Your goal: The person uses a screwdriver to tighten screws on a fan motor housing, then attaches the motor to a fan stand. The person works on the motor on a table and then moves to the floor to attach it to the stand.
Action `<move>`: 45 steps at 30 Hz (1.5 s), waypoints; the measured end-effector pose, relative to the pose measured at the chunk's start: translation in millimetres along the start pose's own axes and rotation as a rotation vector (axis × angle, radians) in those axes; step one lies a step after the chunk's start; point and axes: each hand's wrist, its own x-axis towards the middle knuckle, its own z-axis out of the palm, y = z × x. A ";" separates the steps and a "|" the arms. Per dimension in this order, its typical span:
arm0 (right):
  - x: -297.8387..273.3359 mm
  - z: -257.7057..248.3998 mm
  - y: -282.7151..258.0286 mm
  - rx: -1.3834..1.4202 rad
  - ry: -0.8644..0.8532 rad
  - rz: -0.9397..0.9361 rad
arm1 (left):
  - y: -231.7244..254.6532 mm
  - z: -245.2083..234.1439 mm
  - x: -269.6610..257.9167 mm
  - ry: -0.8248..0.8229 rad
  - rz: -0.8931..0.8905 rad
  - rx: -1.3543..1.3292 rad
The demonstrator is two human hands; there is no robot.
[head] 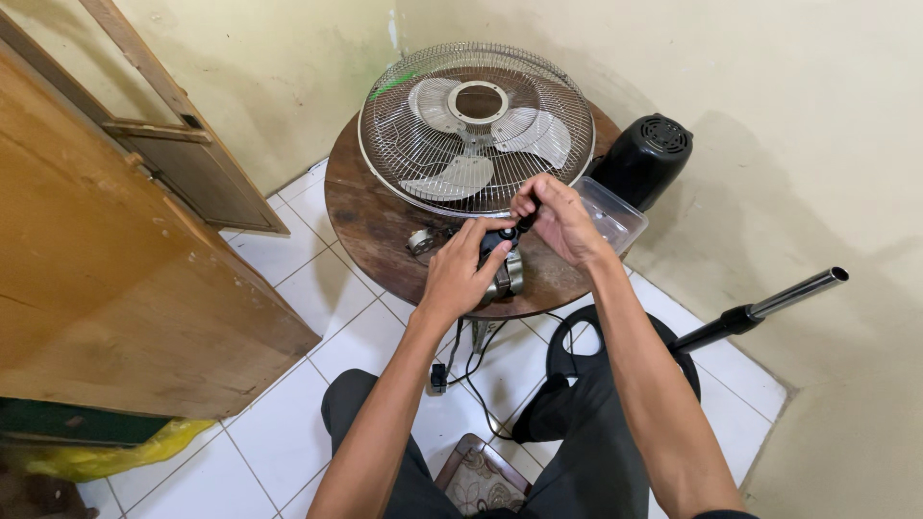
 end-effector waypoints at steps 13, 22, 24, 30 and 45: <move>8.1 20.9 -7.4 -0.365 0.061 -0.146 | -2.8 -2.0 1.5 -0.019 -0.002 -0.012; 20.0 9.7 21.4 -0.127 0.159 -0.089 | -4.4 -1.9 3.2 -0.057 -0.047 0.023; 22.1 14.4 25.6 -0.207 0.266 -0.128 | -6.3 0.0 4.4 -0.064 -0.072 0.028; 19.8 39.0 42.2 -0.351 0.437 -0.305 | -12.1 7.8 -0.3 0.038 0.012 -0.008; -10.6 69.2 7.5 -0.650 0.169 -0.299 | -10.6 8.8 -1.5 0.067 0.004 -0.021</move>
